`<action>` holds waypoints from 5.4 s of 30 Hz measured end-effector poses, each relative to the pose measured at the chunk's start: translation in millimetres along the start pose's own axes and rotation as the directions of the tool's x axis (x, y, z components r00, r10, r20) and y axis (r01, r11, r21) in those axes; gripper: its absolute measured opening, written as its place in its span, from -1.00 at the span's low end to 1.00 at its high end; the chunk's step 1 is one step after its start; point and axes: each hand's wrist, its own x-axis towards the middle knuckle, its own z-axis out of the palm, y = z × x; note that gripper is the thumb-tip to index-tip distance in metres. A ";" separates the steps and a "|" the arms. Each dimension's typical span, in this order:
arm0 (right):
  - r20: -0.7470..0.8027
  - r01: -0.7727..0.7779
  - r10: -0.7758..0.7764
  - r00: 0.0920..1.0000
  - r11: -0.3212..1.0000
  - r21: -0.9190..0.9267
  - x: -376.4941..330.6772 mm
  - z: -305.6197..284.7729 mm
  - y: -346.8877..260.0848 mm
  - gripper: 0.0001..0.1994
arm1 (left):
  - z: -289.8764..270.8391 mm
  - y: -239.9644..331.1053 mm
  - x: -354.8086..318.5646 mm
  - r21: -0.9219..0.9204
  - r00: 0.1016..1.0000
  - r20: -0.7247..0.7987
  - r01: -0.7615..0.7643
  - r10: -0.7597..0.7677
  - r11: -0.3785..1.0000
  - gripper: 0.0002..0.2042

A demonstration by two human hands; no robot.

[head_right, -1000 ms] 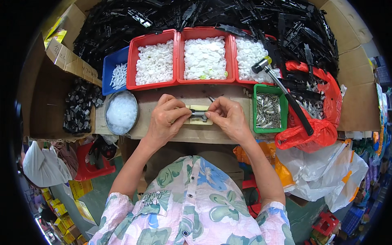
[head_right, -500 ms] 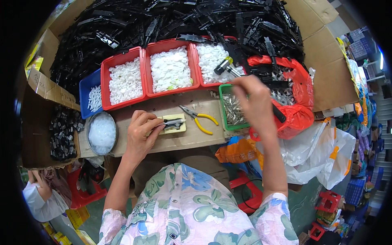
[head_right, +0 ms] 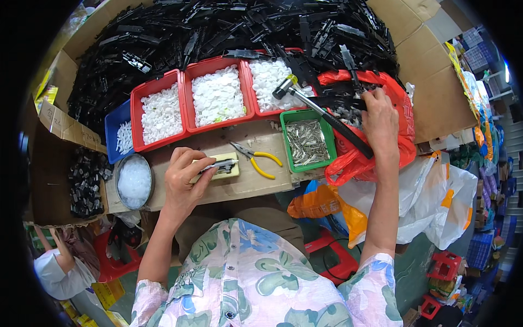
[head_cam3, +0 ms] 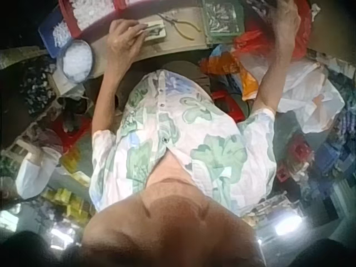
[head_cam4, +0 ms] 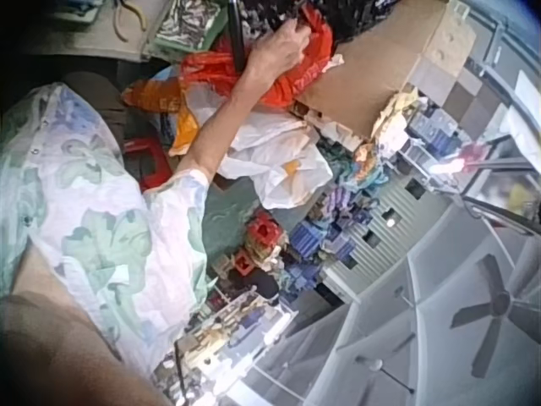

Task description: The person assembles small lock mechanisms at a workbench. They place a white plastic housing into a yellow jig, insert a metal pin, and strike it with a hammer. They then use pliers to trim the pin and remove the assembled unit. This process is repeated with multiple components from nearby bins.

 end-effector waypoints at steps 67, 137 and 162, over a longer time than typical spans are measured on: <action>-0.037 0.350 -0.526 0.850 0.511 0.785 -47.8 31.6 -247.3 -0.71 | -28.3 -31.1 -60.3 -0.690 0.698 -0.101 0.465 -0.709 0.555 -0.75; -0.094 0.314 -0.345 0.934 0.666 0.677 -82.1 -28.1 -200.7 -0.66 | 20.3 -34.6 -45.3 0.437 0.942 0.079 -0.328 0.327 0.838 -0.67; 0.048 0.414 -0.582 0.812 0.633 0.654 -63.8 -8.6 -235.5 -0.60 | 37.1 -8.9 -77.3 0.355 0.981 0.021 -0.187 0.193 0.916 -0.65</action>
